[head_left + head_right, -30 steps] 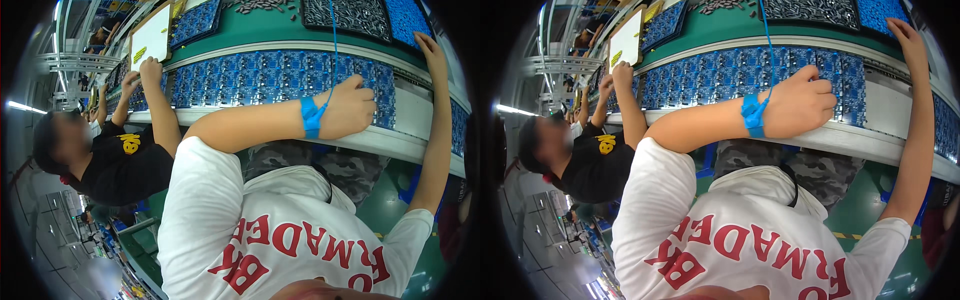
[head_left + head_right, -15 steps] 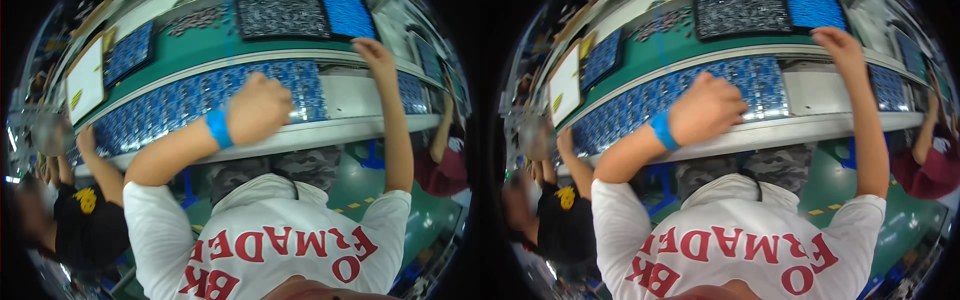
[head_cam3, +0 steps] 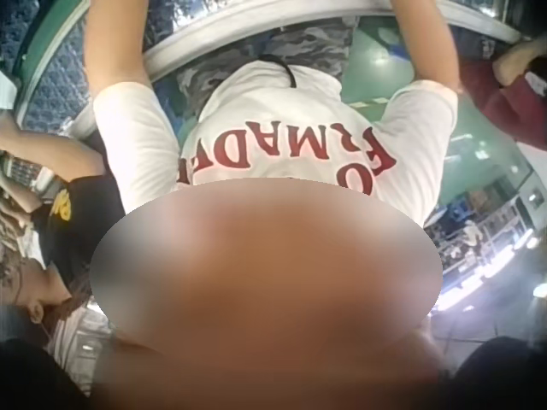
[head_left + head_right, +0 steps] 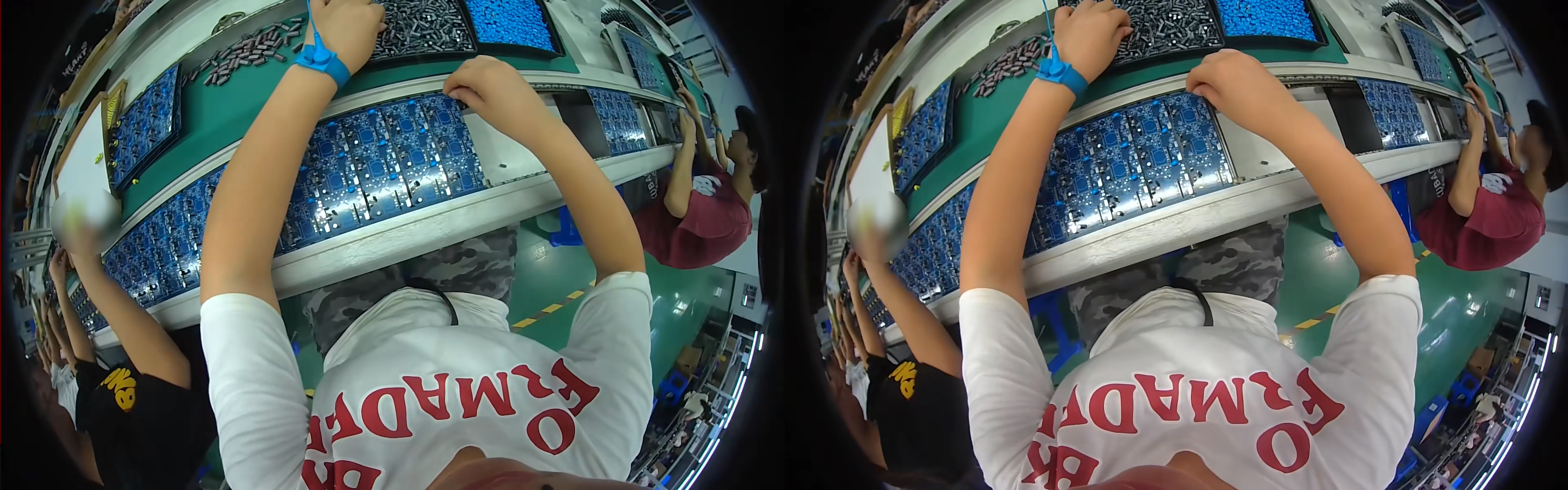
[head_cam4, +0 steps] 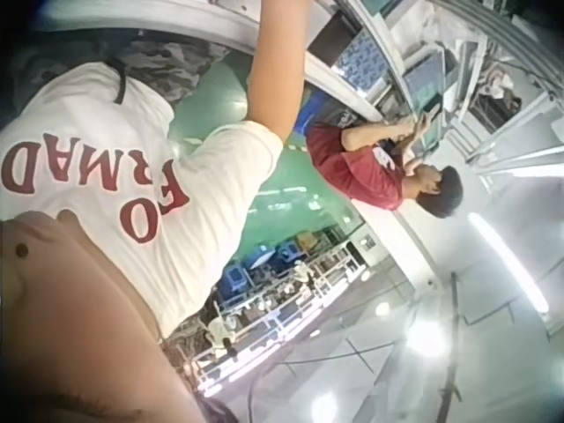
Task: Placing small electronic components onto a printed circuit board at an assembly line.
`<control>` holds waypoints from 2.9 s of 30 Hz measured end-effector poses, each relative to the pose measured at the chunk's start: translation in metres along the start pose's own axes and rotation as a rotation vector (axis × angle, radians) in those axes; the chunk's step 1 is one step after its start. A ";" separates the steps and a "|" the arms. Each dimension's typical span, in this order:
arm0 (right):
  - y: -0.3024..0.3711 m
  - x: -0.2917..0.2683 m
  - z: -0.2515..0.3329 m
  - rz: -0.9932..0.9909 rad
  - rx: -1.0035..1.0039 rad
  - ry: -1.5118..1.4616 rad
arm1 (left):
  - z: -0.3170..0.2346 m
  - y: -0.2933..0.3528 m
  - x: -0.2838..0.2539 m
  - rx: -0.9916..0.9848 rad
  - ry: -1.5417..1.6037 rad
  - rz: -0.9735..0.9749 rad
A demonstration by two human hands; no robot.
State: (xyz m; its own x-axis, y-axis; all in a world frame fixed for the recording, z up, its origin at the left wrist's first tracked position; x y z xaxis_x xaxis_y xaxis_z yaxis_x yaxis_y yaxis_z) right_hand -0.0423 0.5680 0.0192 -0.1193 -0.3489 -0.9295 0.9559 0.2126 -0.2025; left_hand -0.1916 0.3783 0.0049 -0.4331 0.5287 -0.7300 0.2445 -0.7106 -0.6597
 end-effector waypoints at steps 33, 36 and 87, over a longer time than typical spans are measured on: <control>-0.047 -0.050 -0.100 -0.222 0.436 -0.253 | -0.078 0.031 -0.050 -0.474 1.252 0.334; -0.057 -0.021 -0.110 -0.340 0.303 -0.100 | -0.087 0.028 -0.048 -0.332 1.035 0.355; 0.031 0.003 -0.004 0.051 -0.144 -0.009 | -0.006 -0.009 -0.021 -0.195 0.334 0.026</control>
State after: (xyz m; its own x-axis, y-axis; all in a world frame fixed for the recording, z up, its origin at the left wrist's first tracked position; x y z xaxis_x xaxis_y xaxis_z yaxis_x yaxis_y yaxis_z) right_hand -0.0138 0.5777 0.0090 -0.0683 -0.3418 -0.9373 0.9124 0.3585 -0.1973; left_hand -0.1793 0.3768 0.0252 -0.1257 0.6569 -0.7435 0.4256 -0.6412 -0.6385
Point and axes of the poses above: each hand's wrist, its own y-axis away from the middle knuckle, its own x-axis out of the palm, z = x × y, the point moved 3 cm from there along -y, towards the middle knuckle, and after that the axes turned 12 degrees about x, right-handed, at the moved point
